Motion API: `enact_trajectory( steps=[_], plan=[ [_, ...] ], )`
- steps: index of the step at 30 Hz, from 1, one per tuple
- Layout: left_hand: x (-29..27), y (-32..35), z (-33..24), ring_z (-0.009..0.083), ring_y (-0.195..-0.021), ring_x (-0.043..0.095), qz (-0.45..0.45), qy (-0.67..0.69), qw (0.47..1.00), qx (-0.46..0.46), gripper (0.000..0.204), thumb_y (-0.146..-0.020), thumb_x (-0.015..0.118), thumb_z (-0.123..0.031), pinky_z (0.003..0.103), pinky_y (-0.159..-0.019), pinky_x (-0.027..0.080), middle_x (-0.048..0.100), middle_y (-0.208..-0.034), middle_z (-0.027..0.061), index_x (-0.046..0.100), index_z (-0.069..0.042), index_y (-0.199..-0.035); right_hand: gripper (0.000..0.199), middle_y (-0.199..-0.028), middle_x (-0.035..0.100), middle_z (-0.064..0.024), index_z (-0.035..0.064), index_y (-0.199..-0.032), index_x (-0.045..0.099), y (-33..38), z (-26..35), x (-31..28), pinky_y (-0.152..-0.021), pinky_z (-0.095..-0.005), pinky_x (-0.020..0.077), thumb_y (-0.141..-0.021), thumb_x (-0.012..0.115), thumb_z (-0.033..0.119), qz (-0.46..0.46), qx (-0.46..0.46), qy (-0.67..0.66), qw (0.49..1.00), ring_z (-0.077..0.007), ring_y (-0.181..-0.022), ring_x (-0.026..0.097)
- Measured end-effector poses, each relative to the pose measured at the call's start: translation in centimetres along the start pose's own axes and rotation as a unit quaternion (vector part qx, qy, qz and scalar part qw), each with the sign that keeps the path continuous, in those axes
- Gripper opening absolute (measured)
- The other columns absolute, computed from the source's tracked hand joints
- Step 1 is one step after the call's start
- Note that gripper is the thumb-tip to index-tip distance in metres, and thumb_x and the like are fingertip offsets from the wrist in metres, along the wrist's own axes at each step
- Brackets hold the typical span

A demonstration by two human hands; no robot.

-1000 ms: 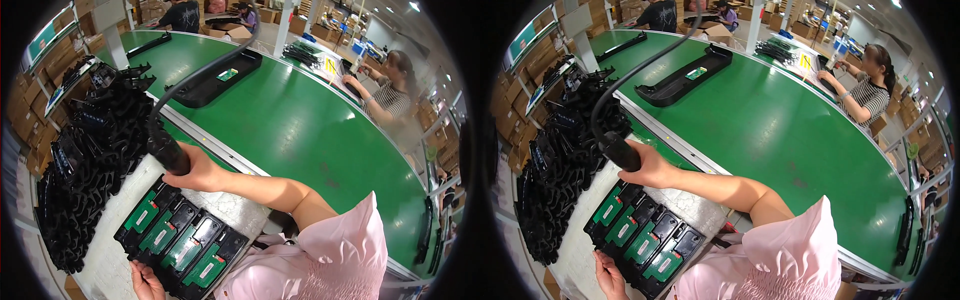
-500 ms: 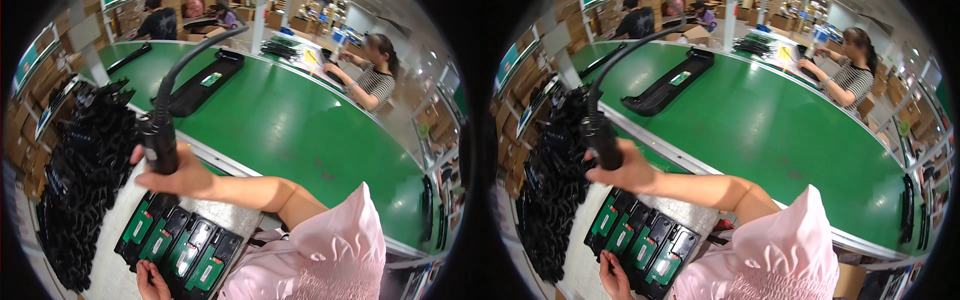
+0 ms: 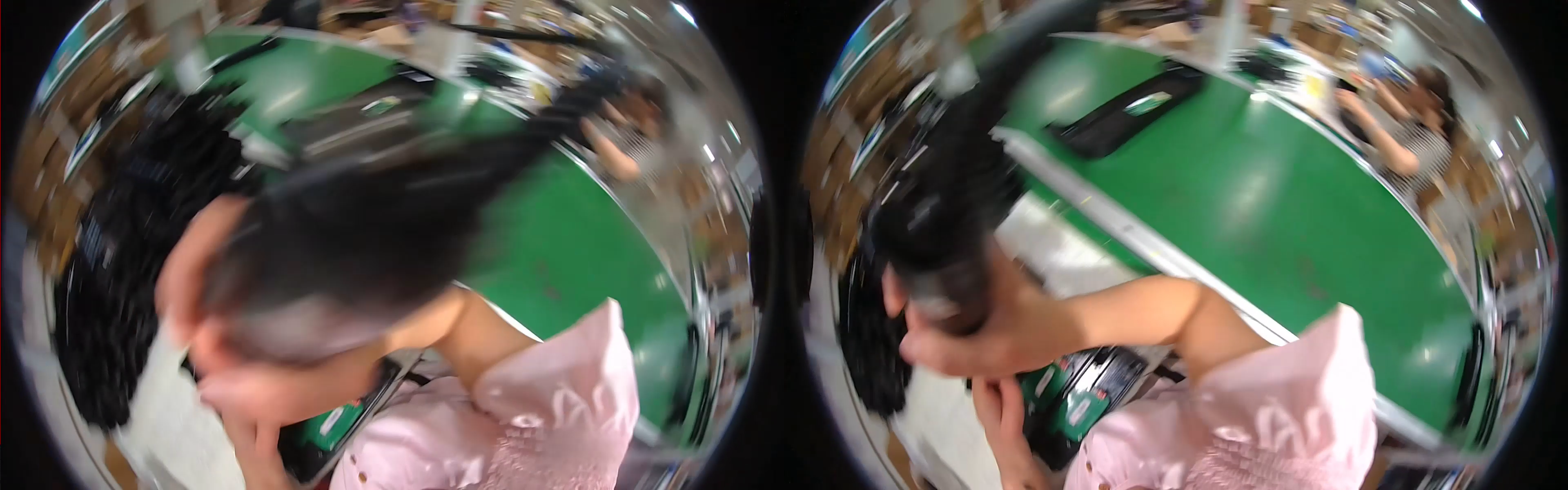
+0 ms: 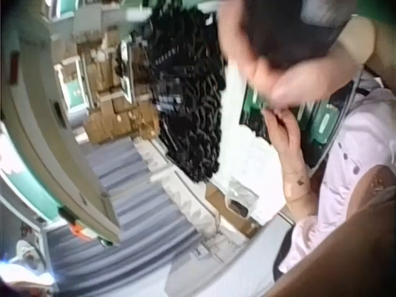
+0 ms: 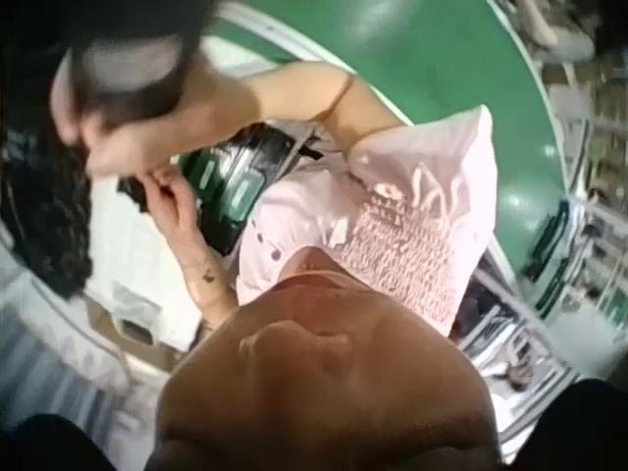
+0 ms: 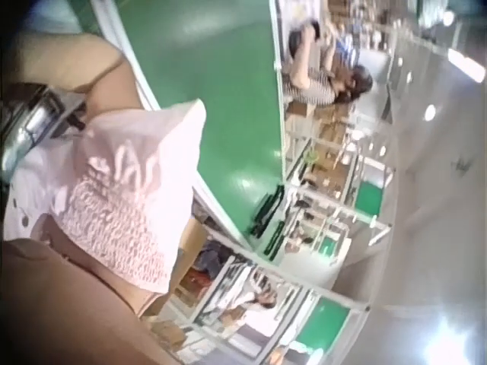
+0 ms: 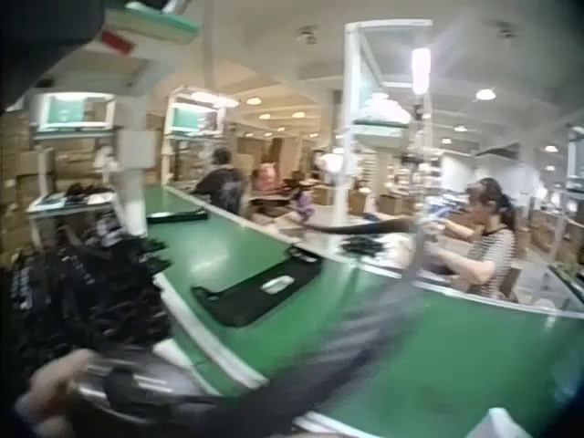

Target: Assembling plastic components and circuit boards into printer toner cartridges using an electric screwdriver.

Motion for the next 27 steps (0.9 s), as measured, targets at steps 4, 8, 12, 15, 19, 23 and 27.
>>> enact_trajectory(
  steps=[4, 8, 12, 15, 19, 23, 27],
  plan=[
    [2.2, -1.5, 2.2, 0.0095, -0.076, 0.05, -0.022, -0.05, 0.999, 0.005, 0.017, -0.093, 0.046, -0.022, 0.019, -0.068, 0.046, 0.052, -0.084, 0.002, 0.05, -0.005, -0.092, 0.035, -0.06, 0.045, 0.0039, 0.0106, -0.106, 0.042, 1.3, -0.3, 0.2, -0.059, -0.0266, 0.0398, -0.075, 0.058, 0.01, -0.049, 0.156, -0.142, 0.976, -0.0076, -0.052, 0.044],
    [2.5, -1.9, 2.0, 0.0101, -0.073, 0.054, -0.012, 0.039, 0.999, -0.022, 0.022, -0.091, 0.049, -0.026, 0.018, -0.063, 0.05, 0.055, -0.083, 0.0034, 0.052, -0.005, -0.093, 0.029, -0.062, 0.044, 0.0075, 0.0095, -0.105, 0.043, 0.6, -1.8, 1.0, -0.064, -0.0231, 0.0366, -0.08, 0.055, 0.012, 0.019, 0.084, -0.248, 0.965, -0.0048, -0.054, 0.042],
    [2.3, -1.3, 1.6, 0.0099, -0.073, 0.056, -0.013, 0.036, 0.999, -0.013, 0.023, -0.09, 0.049, -0.027, 0.018, -0.063, 0.051, 0.056, -0.085, 0.0044, 0.054, -0.004, -0.093, 0.03, -0.063, 0.044, 0.0071, 0.01, -0.106, 0.042, 0.8, -2.9, 1.9, -0.065, -0.0237, 0.0364, -0.08, 0.056, 0.013, 0.049, 0.079, -0.283, 0.954, -0.0054, -0.055, 0.043],
    [2.5, -1.4, 1.8, 0.0097, -0.073, 0.056, -0.009, 0.037, 0.999, -0.013, 0.023, -0.09, 0.049, -0.027, 0.017, -0.063, 0.051, 0.056, -0.085, 0.0042, 0.054, -0.004, -0.093, 0.031, -0.063, 0.044, 0.0068, 0.0101, -0.107, 0.042, 0.9, -2.6, 1.8, -0.066, -0.024, 0.0362, -0.08, 0.057, 0.014, 0.049, 0.082, -0.259, 0.961, -0.0058, -0.055, 0.043],
    [2.4, -1.5, 1.9, 0.0098, -0.073, 0.056, -0.012, 0.032, 0.999, -0.021, 0.023, -0.09, 0.05, -0.027, 0.018, -0.063, 0.052, 0.056, -0.085, 0.004, 0.054, -0.004, -0.093, 0.031, -0.063, 0.045, 0.007, 0.0102, -0.107, 0.042, 1.0, -2.7, 1.8, -0.066, -0.0236, 0.0361, -0.08, 0.057, 0.014, 0.046, 0.084, -0.259, 0.961, -0.0057, -0.055, 0.043],
    [2.4, -1.1, 1.7, 0.0095, -0.073, 0.056, -0.025, 0.017, 0.999, -0.022, 0.023, -0.089, 0.05, -0.027, 0.017, -0.062, 0.051, 0.057, -0.085, 0.0038, 0.054, -0.005, -0.093, 0.032, -0.063, 0.045, 0.0073, 0.0105, -0.108, 0.042, 1.1, -2.9, 2.2, -0.065, -0.0231, 0.0359, -0.08, 0.058, 0.015, 0.053, 0.081, -0.253, 0.963, -0.0055, -0.056, 0.043],
    [2.5, -1.1, 1.8, 0.0088, -0.073, 0.056, -0.037, 0.001, 0.999, -0.015, 0.022, -0.089, 0.051, -0.026, 0.017, -0.062, 0.051, 0.057, -0.084, 0.0032, 0.055, -0.005, -0.091, 0.028, -0.064, 0.046, 0.0073, 0.0111, -0.102, 0.044, 1.1, -2.7, 2.6, -0.063, -0.0222, 0.0359, -0.08, 0.059, 0.015, 0.038, 0.092, -0.25, 0.963, -0.0051, -0.056, 0.043]
  ],
)
Point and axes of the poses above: each hand's wrist, its own y-axis away from the middle knuckle, its own x-axis out of the palm, z = x × y, the point moved 2 cm from there along -y, towards the middle knuckle
